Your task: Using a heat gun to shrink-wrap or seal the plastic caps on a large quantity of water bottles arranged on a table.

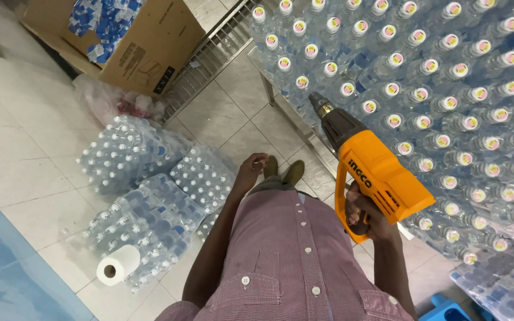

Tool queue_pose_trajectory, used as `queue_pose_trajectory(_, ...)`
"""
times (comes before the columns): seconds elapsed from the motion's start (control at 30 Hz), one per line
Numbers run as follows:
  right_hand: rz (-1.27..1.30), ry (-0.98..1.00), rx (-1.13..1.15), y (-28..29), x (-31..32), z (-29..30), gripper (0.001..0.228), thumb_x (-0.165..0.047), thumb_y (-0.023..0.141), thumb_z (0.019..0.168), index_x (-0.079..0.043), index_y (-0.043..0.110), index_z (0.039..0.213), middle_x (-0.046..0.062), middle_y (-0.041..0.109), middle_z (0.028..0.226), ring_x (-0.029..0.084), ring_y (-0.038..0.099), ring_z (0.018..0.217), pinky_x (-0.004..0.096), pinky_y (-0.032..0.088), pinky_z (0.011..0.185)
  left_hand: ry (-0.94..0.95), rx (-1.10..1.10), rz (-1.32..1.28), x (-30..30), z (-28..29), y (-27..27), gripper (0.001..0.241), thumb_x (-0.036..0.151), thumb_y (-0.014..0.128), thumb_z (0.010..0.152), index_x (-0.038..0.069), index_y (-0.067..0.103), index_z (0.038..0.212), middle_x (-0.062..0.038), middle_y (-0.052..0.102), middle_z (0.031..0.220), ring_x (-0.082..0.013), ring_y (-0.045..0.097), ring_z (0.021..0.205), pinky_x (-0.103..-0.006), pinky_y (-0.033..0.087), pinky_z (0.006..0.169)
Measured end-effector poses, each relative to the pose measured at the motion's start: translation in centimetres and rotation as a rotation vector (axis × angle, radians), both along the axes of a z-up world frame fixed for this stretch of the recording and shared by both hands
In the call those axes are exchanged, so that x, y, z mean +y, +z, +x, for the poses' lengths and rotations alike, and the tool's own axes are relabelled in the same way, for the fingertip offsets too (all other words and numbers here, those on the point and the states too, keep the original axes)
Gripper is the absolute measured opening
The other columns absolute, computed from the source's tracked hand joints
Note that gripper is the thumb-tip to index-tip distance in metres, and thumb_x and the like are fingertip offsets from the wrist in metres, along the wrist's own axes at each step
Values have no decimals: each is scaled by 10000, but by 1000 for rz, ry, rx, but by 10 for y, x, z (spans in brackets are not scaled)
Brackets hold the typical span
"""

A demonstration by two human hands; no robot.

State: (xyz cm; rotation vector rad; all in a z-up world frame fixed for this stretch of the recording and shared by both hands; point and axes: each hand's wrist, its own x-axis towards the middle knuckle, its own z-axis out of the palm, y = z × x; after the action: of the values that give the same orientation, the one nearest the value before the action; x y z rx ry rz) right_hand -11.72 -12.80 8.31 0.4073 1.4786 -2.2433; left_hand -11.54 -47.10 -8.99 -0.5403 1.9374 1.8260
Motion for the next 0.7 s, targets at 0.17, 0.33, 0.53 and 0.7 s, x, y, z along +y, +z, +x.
queue_pose_trajectory(0.17,-56,-7,-7,-13,-3,-17,138,-14,767,946,44,648,984,75,468,595,181,602,431,414,640,448,100,15,54,-15,19,-38,389,228,527,1179,56,630,1512,-293,634,1461,-453,632,1344,-569,536,1085)
queue_pose_trajectory(0.33,-46,-23,0,-9,-10,-30,175,-16,787,934,54,637,990,88,456,584,196,582,417,424,639,444,170,4,74,-23,12,-19,390,217,521,1170,40,630,1500,-294,642,1460,-411,646,1321,-555,542,1080)
queue_pose_trajectory(0.53,-115,44,3,-5,-35,-49,117,-47,723,987,7,623,1018,34,454,592,160,599,440,362,637,447,90,69,62,-39,-29,-22,391,232,517,1188,52,635,1515,-309,642,1448,-478,640,1324,-585,539,1065)
queue_pose_trajectory(0.7,-41,25,40,4,-68,-60,104,-38,707,1003,-11,607,1003,31,487,604,142,617,467,336,625,464,48,130,104,-65,-80,-35,373,252,550,1192,58,646,1496,-278,663,1431,-419,663,1300,-576,548,1062)
